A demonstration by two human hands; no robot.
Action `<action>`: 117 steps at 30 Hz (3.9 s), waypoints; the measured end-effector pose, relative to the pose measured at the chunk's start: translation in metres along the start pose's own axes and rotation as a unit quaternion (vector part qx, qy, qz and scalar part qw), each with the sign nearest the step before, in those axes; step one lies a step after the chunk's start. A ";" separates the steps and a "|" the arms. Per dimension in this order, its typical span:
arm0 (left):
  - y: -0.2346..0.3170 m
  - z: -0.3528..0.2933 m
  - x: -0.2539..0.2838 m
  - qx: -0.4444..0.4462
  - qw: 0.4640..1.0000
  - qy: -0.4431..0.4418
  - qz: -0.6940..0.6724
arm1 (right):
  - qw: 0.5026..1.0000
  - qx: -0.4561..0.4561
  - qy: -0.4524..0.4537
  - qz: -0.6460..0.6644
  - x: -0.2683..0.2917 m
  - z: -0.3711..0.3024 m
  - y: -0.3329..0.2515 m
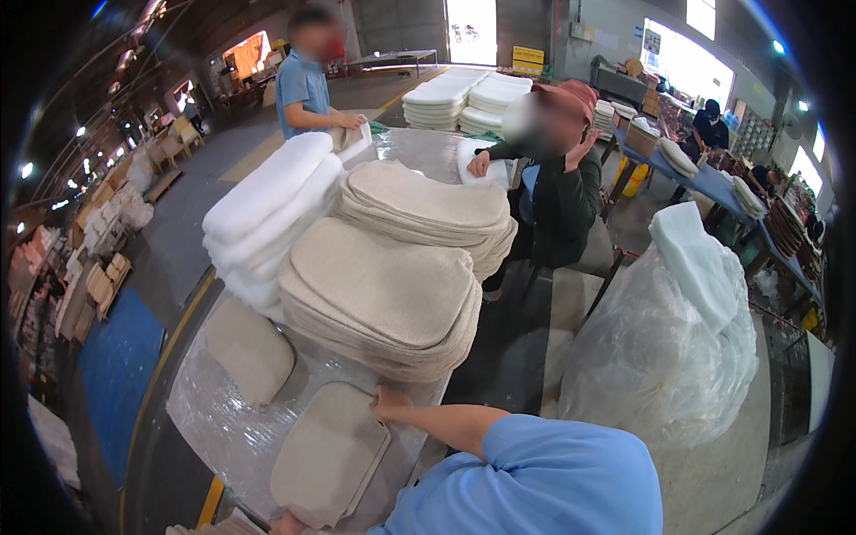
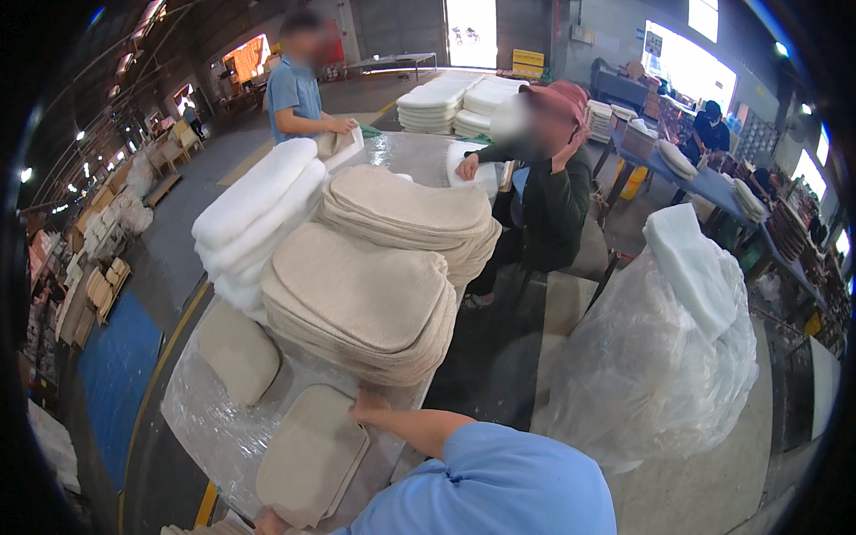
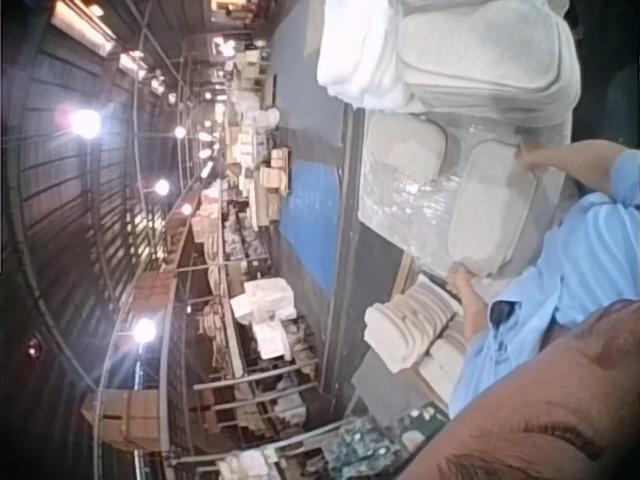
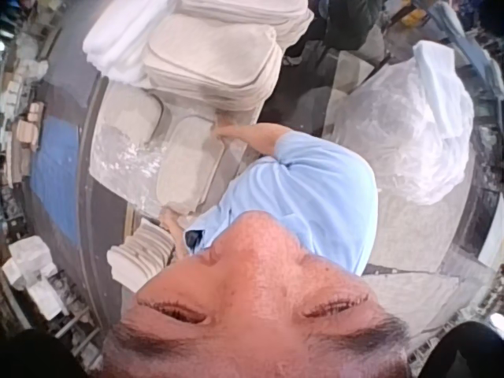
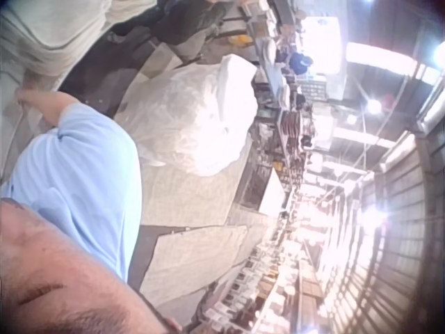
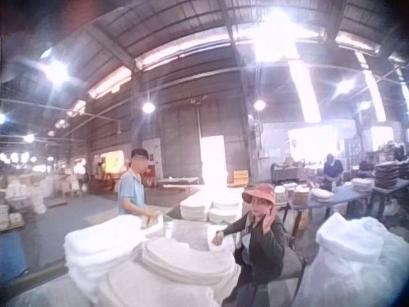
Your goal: The person folds beige and white cushion covers on a plastic-covered table in a factory setting. They repeatedly pick up covers, fold them, and place them into stacks. Other workers are visible in the background performing similar tasks.
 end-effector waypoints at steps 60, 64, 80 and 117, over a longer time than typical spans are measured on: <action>0.684 0.068 0.108 -0.189 0.969 -0.075 -0.140 | 0.883 0.321 -0.338 -0.051 0.312 0.080 -0.169; 0.709 0.070 0.110 -0.144 0.975 0.040 -0.163 | 0.875 0.356 -0.328 -0.025 0.320 0.082 -0.160; 0.753 0.012 0.104 -0.270 0.825 -0.231 -0.440 | 0.866 0.370 -0.336 -0.005 0.320 0.080 -0.162; -0.060 -0.242 0.026 0.009 0.614 0.084 -0.785 | 0.733 -0.198 -0.521 0.389 -0.089 -0.305 -0.156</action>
Point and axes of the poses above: each hand's wrist, its own z-axis towards the middle knuckle, its own x-axis out of the back of the hand, y = z × x, the point moved 4 cm from there along z, towards the middle knuckle, and after that the axes turned 15 degrees about z, right-handed, at the moved point
